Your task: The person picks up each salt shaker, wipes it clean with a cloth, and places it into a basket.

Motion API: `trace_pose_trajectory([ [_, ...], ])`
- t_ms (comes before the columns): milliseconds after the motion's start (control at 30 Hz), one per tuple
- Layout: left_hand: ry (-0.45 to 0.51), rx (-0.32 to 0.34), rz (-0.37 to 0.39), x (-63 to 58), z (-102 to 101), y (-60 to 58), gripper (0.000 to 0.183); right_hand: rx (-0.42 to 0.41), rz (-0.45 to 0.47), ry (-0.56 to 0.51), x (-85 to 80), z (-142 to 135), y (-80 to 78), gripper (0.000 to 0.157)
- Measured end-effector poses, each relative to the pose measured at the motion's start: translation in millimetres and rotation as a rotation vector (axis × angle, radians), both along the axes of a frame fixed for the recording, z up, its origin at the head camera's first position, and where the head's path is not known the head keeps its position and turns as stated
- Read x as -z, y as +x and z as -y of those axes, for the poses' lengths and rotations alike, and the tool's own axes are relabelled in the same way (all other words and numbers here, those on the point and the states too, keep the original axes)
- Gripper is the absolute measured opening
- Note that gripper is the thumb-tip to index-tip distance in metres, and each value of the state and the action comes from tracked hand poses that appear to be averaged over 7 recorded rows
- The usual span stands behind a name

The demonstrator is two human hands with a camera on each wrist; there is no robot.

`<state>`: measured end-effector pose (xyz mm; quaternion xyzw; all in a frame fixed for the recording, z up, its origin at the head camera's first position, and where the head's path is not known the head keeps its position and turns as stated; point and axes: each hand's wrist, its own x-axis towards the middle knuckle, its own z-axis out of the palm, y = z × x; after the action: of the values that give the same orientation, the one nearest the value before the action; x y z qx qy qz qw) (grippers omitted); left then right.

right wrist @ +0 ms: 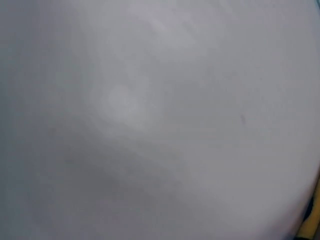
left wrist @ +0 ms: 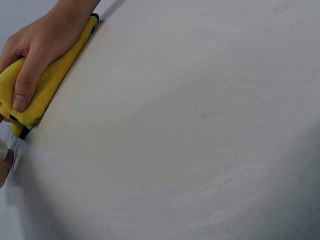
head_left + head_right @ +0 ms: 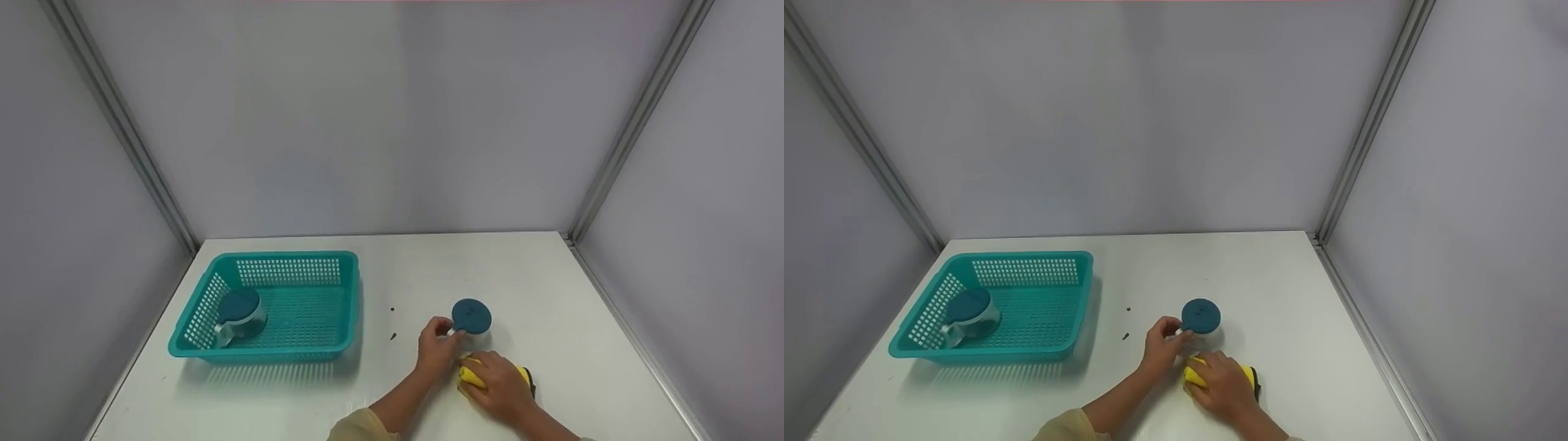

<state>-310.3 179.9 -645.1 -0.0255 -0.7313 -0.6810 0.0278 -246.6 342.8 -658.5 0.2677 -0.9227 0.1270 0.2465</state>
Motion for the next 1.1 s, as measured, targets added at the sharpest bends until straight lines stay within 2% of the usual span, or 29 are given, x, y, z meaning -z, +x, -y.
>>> trace_pose_trajectory([
  [300,0.059,-0.034,-0.04,4.7,10,-3.4,0.03,-0.01,0.013,0.011,-3.2,0,-0.3,0.033],
  [533,0.091,-0.05,-0.049,4.5,19,-5.8,0.026,0.011,0.051,0.008,-4.1,1,2.0,0.034],
  [800,0.164,-0.072,0.021,1.5,27,-4.2,0.025,0.024,0.057,-0.001,-3.5,0,1.5,0.033],
  [1100,0.156,-0.063,0.007,3.8,38,-3.7,0.02,0.023,0.048,-0.013,-1.9,-1,1.2,0.033],
])
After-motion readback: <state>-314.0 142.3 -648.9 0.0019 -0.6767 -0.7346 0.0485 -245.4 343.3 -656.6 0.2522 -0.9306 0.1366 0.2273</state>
